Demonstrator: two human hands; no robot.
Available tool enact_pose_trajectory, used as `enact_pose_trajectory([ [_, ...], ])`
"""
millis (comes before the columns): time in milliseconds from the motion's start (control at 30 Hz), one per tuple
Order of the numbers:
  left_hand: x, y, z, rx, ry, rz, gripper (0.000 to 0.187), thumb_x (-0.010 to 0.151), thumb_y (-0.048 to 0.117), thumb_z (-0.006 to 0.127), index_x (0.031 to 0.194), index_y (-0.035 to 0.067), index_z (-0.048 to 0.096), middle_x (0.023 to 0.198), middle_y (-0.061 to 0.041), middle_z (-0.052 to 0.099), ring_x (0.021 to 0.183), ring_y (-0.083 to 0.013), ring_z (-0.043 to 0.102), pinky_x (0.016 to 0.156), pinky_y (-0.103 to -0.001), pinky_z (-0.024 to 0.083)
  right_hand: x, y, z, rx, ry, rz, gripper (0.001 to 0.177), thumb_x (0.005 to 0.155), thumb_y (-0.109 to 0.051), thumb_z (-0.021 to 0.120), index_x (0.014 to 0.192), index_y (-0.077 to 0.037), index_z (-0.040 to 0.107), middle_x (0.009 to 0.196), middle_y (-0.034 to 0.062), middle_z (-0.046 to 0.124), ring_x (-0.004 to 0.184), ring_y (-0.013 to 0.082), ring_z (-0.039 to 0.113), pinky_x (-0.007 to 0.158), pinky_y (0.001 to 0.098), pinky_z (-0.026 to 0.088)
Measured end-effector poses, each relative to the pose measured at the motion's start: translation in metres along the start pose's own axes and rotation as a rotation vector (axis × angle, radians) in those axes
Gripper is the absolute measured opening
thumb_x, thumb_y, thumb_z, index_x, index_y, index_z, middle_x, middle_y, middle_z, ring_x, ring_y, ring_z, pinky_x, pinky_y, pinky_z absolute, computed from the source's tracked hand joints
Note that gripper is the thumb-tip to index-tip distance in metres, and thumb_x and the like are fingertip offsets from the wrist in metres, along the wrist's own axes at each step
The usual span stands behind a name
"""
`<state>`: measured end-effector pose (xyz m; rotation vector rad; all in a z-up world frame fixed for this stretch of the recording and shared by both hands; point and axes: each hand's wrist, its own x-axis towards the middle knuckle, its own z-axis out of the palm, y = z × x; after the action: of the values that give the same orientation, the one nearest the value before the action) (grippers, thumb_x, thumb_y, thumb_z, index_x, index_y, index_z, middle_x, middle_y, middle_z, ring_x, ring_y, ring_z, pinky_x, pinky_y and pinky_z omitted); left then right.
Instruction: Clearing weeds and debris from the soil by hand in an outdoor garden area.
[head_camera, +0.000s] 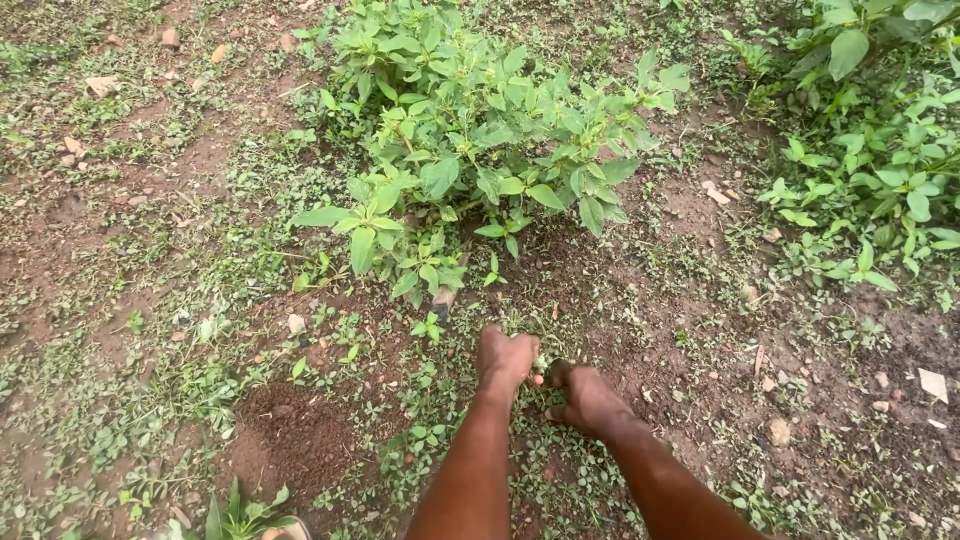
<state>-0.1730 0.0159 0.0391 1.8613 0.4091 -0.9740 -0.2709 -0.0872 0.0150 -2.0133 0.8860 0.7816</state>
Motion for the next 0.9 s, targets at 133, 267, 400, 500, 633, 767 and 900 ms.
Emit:
enact_pose_trajectory([
  [133, 0.009, -0.005, 0.003, -0.017, 0.018, 0.043, 0.074, 0.09, 0.005, 0.07, 0.156, 0.0, 0.038, 0.118, -0.018, 0.065, 0.091, -0.019, 0.071, 0.084, -0.038, 0.059, 0.028, 0.02, 0.013, -0.176, 0.145, 0.005, 0.023, 0.107, -0.001, 0.05, 0.103, -0.004, 0.073, 0.092, 0.0133, 0.072, 0.069, 0.0132, 0.056, 0.059, 0.0314, 0.046],
  [267, 0.009, -0.002, -0.003, -0.07, 0.01, 0.058, 0.079, 0.086, -0.003, 0.069, 0.157, 0.001, 0.036, 0.125, -0.022, 0.065, 0.094, -0.0198, 0.07, 0.09, -0.037, 0.057, 0.037, 0.019, -0.013, 0.161, 0.211, -0.001, 0.013, 0.104, -0.003, 0.056, 0.101, -0.008, 0.068, 0.09, 0.0122, 0.071, 0.067, 0.0159, 0.056, 0.059, 0.0331, 0.052],
  [400, 0.004, 0.003, -0.014, -0.06, 0.031, 0.011, 0.078, 0.086, -0.002, 0.067, 0.158, 0.002, 0.035, 0.129, -0.022, 0.066, 0.098, -0.0244, 0.071, 0.095, -0.042, 0.061, 0.028, 0.021, -0.015, 0.076, 0.134, -0.19, 0.007, 0.096, -0.006, 0.072, 0.093, -0.003, 0.066, 0.088, 0.0092, 0.072, 0.068, 0.0119, 0.06, 0.061, 0.0272, 0.058],
  [500, 0.027, -0.01, -0.013, -0.094, 0.095, 0.076, 0.079, 0.086, -0.004, 0.073, 0.156, -0.002, 0.037, 0.148, -0.025, 0.046, 0.117, -0.0267, 0.065, 0.104, -0.042, 0.055, 0.01, 0.004, 0.008, -0.095, 0.002, -0.137, 0.012, 0.096, -0.002, 0.069, 0.102, -0.011, 0.063, 0.089, 0.0084, 0.068, 0.066, 0.0133, 0.057, 0.06, 0.0261, 0.058],
  [633, 0.008, -0.002, -0.018, -0.12, 0.043, -0.014, 0.078, 0.089, -0.001, 0.065, 0.159, 0.0, 0.033, 0.14, -0.027, 0.063, 0.121, -0.0328, 0.073, 0.105, -0.043, 0.061, 0.078, 0.045, 0.034, 0.328, 0.035, 0.099, 0.032, 0.111, -0.014, 0.045, 0.1, -0.001, 0.072, 0.084, 0.0138, 0.072, 0.063, 0.0182, 0.049, 0.054, 0.0313, 0.045],
  [767, 0.047, -0.022, -0.007, -0.078, 0.089, 0.107, 0.079, 0.088, 0.001, 0.076, 0.156, -0.001, 0.036, 0.143, -0.026, 0.053, 0.115, -0.0263, 0.063, 0.101, -0.042, 0.054, 0.098, 0.054, 0.012, 0.45, 0.172, 0.028, 0.019, 0.101, -0.005, 0.053, 0.106, -0.004, 0.071, 0.087, 0.0104, 0.069, 0.062, 0.013, 0.056, 0.053, 0.0254, 0.049],
  [900, 0.021, -0.008, -0.017, -0.098, 0.054, 0.044, 0.081, 0.087, -0.006, 0.068, 0.159, 0.001, 0.033, 0.113, -0.023, 0.071, 0.074, -0.0194, 0.066, 0.075, -0.033, 0.062, 0.035, 0.014, 0.011, 0.072, 0.068, -0.139, 0.025, 0.094, -0.018, 0.076, 0.114, -0.005, 0.069, 0.091, 0.0059, 0.07, 0.065, 0.0082, 0.058, 0.056, 0.0194, 0.052],
])
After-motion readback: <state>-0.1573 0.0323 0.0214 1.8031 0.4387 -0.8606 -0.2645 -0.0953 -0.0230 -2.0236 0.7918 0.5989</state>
